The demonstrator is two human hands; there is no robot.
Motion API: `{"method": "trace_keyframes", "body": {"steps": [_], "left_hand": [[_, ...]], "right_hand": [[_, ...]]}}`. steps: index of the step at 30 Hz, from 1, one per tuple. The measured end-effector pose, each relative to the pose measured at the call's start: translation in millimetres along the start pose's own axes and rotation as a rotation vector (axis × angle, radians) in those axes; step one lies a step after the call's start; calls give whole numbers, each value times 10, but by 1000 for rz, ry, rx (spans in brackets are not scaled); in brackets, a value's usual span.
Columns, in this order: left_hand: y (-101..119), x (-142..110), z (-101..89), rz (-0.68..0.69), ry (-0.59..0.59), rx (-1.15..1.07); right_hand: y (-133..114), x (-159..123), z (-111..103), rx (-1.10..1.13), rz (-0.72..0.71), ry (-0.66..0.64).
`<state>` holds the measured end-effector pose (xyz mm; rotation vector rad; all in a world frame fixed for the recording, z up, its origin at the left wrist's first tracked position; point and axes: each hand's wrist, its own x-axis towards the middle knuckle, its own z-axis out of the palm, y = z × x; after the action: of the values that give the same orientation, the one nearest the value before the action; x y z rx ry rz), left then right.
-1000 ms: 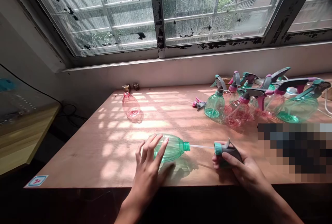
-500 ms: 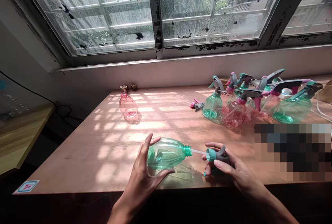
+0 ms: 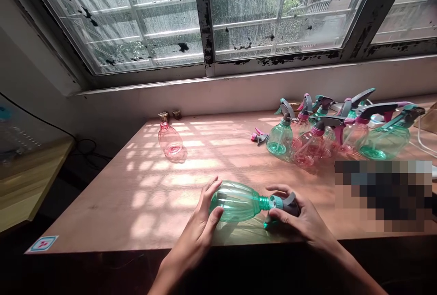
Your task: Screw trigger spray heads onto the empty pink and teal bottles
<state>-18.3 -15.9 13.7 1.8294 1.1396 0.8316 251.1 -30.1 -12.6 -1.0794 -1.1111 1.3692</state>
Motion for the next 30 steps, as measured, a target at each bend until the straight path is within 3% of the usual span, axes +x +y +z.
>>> {"method": "trace_keyframes", "body": {"steps": [6, 19, 30], "left_hand": [[-46, -5, -6, -21, 1, -77], [-188, -21, -17, -43, -97, -113], [-118, -16, -78, -67, -124, -110]], "right_hand": [[6, -7, -6, -42, -52, -17], [47, 6, 0, -28, -12, -5], [-6, -1, -43, -24, 29, -146]]}}
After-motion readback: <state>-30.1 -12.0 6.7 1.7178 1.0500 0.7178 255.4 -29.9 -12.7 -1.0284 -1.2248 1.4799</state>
